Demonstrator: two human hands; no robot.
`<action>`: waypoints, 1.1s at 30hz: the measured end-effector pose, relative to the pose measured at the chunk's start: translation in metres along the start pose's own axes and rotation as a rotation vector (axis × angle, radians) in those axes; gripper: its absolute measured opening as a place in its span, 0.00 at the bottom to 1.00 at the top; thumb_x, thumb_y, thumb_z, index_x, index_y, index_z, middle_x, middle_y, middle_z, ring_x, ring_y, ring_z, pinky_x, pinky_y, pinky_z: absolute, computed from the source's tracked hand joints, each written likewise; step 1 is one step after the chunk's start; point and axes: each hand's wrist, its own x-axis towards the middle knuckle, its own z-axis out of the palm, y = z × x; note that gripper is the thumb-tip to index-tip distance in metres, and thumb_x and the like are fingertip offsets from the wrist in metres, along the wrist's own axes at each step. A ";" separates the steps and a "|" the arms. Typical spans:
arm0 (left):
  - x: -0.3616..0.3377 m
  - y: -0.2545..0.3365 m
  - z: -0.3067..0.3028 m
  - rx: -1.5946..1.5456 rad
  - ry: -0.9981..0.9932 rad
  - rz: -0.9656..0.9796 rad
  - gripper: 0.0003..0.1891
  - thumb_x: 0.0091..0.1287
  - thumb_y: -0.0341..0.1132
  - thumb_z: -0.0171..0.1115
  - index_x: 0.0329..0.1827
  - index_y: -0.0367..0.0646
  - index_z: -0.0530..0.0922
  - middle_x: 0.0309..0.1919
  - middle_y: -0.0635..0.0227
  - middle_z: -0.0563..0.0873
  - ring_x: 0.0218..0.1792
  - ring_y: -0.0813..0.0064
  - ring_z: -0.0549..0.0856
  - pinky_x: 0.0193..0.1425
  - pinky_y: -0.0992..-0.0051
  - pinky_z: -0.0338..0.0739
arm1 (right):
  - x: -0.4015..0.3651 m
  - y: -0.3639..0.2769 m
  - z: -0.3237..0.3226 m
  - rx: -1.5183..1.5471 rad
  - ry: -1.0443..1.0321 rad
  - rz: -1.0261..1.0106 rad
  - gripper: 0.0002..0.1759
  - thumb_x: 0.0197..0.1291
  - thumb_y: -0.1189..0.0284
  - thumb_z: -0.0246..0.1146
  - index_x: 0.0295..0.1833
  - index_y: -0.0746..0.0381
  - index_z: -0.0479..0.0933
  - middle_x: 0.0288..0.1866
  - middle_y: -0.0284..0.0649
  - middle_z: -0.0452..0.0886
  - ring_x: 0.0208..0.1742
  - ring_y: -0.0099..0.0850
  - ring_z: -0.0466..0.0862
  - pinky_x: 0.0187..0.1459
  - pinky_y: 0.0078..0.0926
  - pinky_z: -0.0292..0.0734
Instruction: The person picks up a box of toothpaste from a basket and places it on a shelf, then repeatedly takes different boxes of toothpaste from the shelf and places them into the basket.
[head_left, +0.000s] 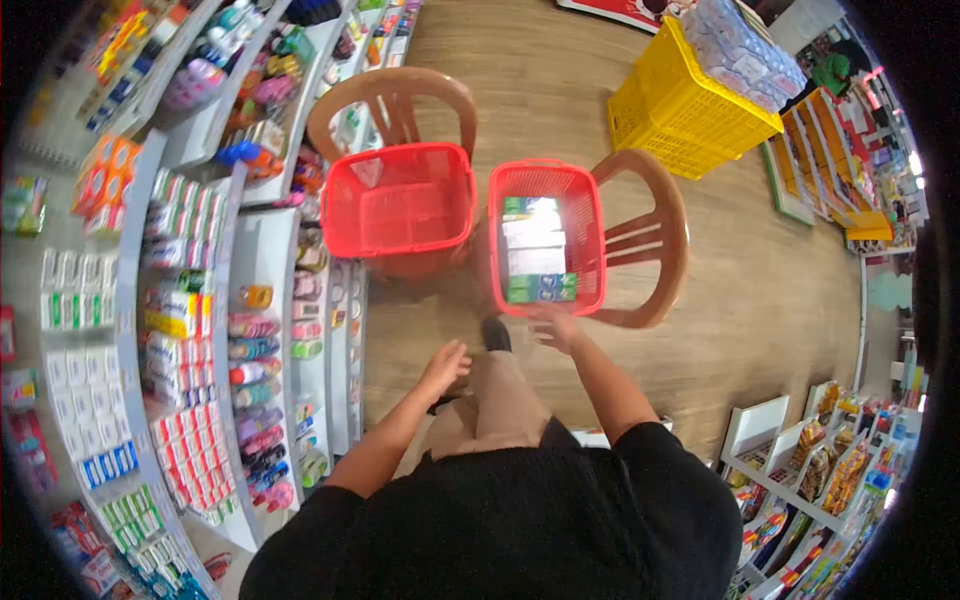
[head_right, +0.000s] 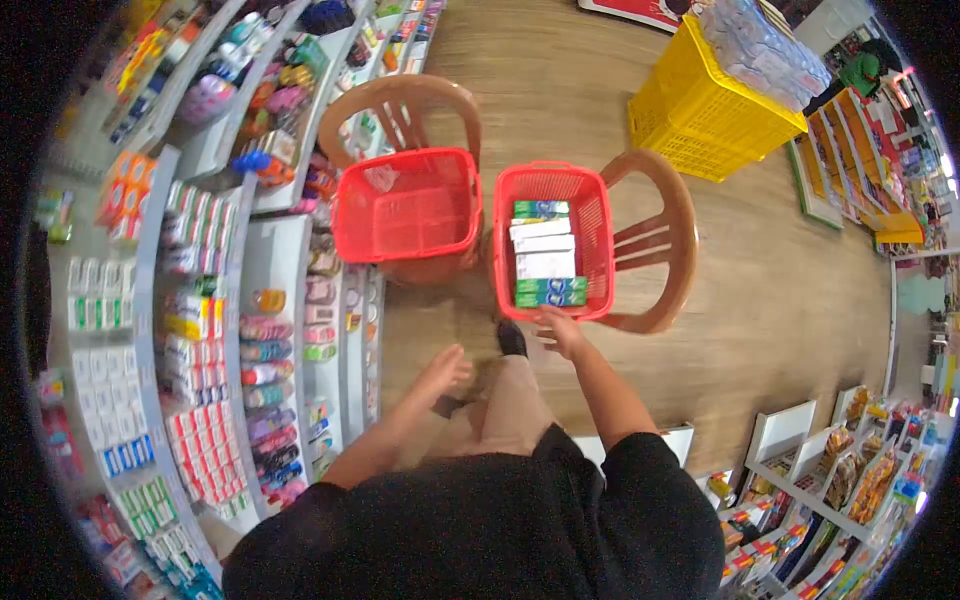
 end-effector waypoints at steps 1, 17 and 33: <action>0.028 0.024 0.017 -0.039 -0.071 -0.003 0.31 0.73 0.51 0.50 0.75 0.50 0.58 0.51 0.61 0.83 0.40 0.75 0.83 0.44 0.71 0.74 | 0.004 -0.017 -0.015 0.073 0.093 -0.052 0.30 0.64 0.63 0.55 0.72 0.48 0.62 0.58 0.35 0.76 0.51 0.35 0.78 0.50 0.43 0.73; 0.306 0.106 0.120 -0.605 -0.115 -0.278 0.19 0.62 0.41 0.58 0.55 0.61 0.66 0.33 0.64 0.78 0.23 0.79 0.74 0.14 0.87 0.61 | 0.220 -0.056 -0.090 -0.168 0.889 -0.358 0.41 0.57 0.46 0.63 0.71 0.55 0.65 0.61 0.65 0.68 0.68 0.52 0.62 0.68 0.42 0.59; 0.024 0.082 0.027 -1.368 -0.506 0.238 0.30 0.65 0.61 0.51 0.60 0.46 0.74 0.55 0.61 0.80 0.54 0.63 0.80 0.56 0.61 0.77 | -0.059 -0.147 0.143 -0.749 -0.372 -1.234 0.26 0.54 0.74 0.66 0.60 0.61 0.70 0.57 0.45 0.75 0.62 0.40 0.75 0.64 0.38 0.68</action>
